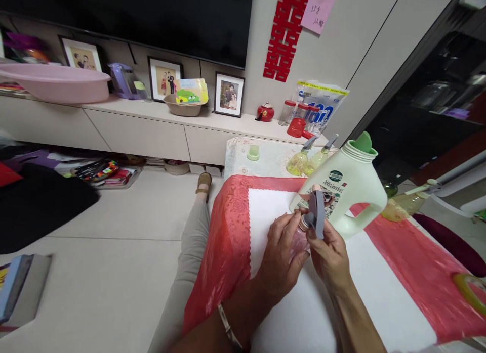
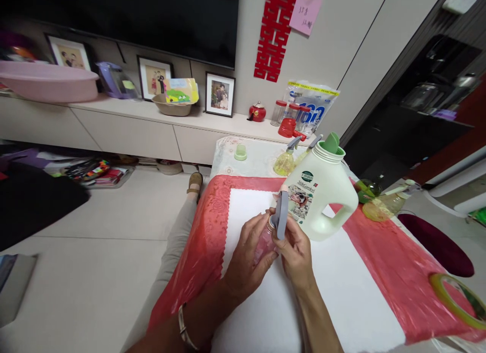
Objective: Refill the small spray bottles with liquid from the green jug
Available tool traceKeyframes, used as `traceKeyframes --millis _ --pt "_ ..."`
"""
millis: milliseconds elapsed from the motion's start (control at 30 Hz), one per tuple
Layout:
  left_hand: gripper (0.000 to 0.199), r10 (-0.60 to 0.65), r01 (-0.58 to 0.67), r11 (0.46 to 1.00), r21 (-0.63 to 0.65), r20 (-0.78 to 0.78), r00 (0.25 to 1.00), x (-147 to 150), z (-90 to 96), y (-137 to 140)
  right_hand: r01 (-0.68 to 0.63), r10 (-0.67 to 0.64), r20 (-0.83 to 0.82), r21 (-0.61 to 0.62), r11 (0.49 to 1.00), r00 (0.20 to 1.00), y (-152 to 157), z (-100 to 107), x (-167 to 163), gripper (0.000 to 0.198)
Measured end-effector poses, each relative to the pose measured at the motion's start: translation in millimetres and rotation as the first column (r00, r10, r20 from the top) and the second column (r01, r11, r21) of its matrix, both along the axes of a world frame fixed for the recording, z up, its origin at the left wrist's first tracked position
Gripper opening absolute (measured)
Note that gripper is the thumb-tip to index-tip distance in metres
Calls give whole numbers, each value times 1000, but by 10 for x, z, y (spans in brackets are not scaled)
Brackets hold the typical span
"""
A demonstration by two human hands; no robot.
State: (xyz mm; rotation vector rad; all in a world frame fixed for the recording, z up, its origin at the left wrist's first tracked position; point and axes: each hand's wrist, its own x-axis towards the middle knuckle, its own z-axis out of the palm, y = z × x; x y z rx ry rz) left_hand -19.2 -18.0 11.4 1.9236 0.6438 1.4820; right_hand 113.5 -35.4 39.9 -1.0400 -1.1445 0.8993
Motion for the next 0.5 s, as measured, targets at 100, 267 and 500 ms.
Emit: traceKeyframes --millis 100,267,500 --pt "70 -11 11 1000 -5 -2 1000 -2 10 -2 -28 28 -3 3 1000 1000 7 -23 46 41" --pt "69 15 -15 1000 6 -11 1000 -5 -18 -11 61 -61 -17 10 998 998 25 34 -30 32" --pt "69 13 -13 1000 -5 -17 1000 -3 -18 -6 87 -87 -27 0 996 996 20 64 -77 39"
